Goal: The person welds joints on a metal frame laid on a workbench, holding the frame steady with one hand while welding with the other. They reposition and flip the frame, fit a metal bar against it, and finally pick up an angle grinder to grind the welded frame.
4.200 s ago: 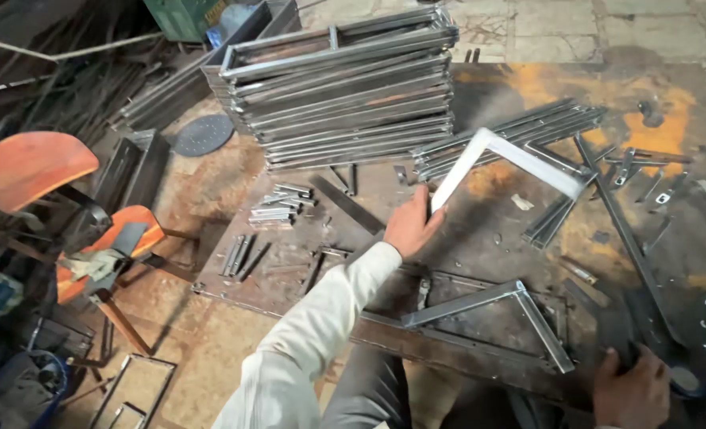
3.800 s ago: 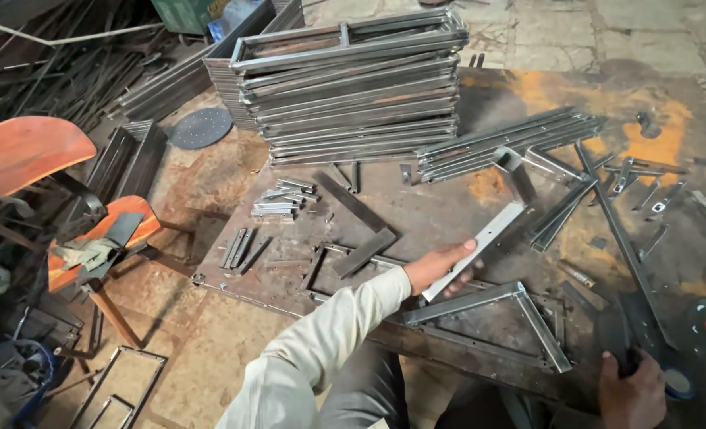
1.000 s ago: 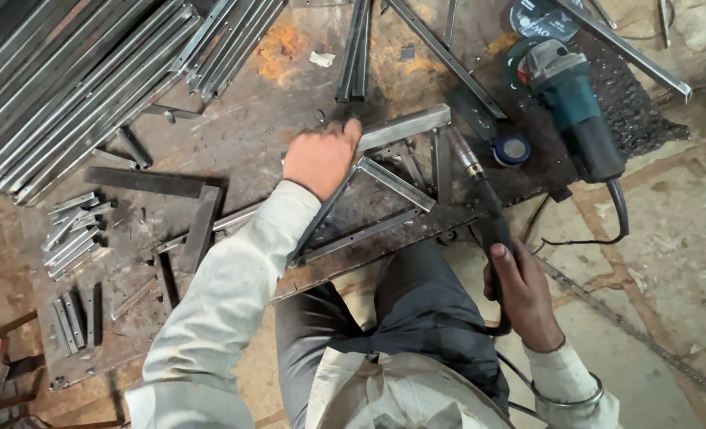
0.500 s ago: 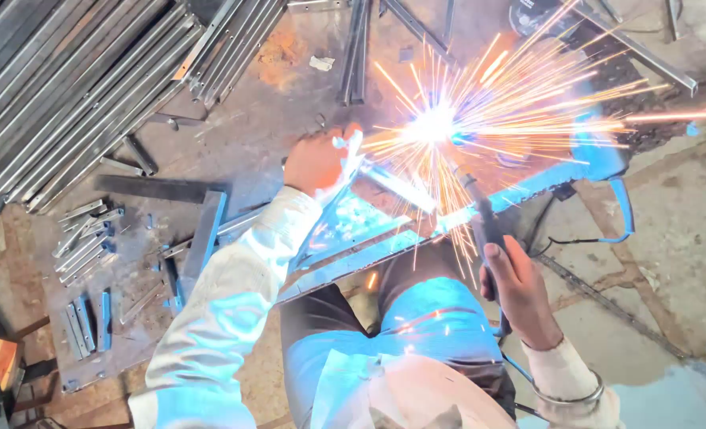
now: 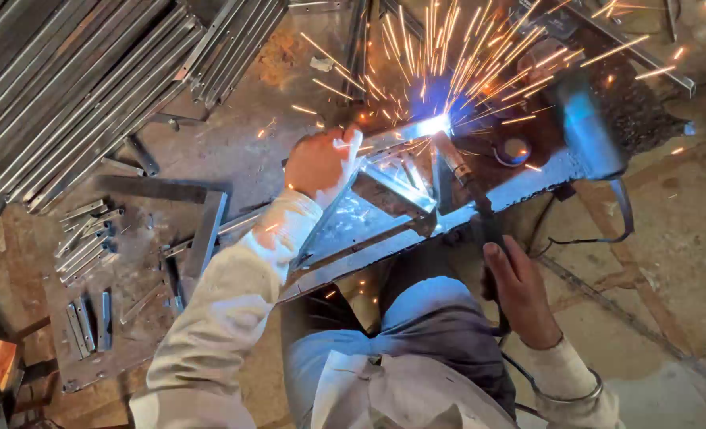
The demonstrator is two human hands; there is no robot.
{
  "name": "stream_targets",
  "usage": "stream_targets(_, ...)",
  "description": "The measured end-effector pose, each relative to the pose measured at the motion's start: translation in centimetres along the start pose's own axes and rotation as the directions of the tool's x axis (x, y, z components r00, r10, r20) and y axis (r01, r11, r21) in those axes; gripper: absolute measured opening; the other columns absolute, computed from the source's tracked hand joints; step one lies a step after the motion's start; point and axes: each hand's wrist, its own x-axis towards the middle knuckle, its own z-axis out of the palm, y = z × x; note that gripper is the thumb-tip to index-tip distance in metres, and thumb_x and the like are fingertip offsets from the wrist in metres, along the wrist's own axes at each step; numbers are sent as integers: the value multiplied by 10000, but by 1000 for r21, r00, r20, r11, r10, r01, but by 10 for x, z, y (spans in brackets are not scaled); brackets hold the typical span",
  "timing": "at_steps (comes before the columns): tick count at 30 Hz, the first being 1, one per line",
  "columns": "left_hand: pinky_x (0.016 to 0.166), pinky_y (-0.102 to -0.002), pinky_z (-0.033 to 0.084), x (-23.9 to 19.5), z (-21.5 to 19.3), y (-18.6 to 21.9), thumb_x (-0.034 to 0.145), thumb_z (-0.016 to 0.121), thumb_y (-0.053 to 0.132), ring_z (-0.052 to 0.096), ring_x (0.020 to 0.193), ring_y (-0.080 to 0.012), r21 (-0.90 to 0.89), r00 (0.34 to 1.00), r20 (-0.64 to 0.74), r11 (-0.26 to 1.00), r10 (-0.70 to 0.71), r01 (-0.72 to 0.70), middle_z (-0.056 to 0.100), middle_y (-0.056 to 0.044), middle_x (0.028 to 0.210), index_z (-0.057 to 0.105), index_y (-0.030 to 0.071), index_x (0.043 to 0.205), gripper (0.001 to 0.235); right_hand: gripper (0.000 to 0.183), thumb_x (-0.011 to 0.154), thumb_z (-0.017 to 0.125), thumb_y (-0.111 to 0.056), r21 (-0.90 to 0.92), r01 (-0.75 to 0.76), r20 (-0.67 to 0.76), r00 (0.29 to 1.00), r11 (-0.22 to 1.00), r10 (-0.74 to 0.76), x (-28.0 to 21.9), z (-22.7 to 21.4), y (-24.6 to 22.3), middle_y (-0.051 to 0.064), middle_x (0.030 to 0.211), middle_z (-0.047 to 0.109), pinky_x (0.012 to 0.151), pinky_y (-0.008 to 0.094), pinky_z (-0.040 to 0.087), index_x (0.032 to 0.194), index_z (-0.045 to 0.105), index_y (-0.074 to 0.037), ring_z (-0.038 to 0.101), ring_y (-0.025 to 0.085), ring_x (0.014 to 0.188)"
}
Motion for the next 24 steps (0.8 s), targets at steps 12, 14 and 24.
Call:
stream_targets(12, 545, -439, 550, 2, -12, 6, 941, 567, 202, 713, 670, -293, -41, 998, 26, 997, -65, 66, 692, -100, 799, 589, 106, 1037, 137, 473, 975, 496, -565, 52, -27, 3, 1000, 998, 27, -1, -1, -12, 2, 605, 475, 456, 311, 382, 967, 526, -93, 430, 107, 470)
stream_targets(14, 538, -439, 549, 1, -7, 3, 938, 567, 205, 712, 662, -297, -48, 999, 20, 998, -49, 50, 689, -106, 788, 596, 103, 1065, 166, 461, 978, 518, -538, 48, -49, -14, 999, 998, 49, 1, -2, -2, 7, 622, 503, 472, 307, 391, 949, 518, -78, 473, 104, 500)
stream_targets(24, 545, -444, 549, -1, -9, 2, 918, 561, 272, 704, 672, -312, -85, 1000, 7, 996, -28, 29, 684, -128, 787, 582, 94, 1080, 242, 419, 1039, 531, -470, 90, 6, 0, 1000, 996, -6, 3, -3, 9, 12, 637, 506, 488, 284, 412, 929, 486, -68, 506, 101, 530)
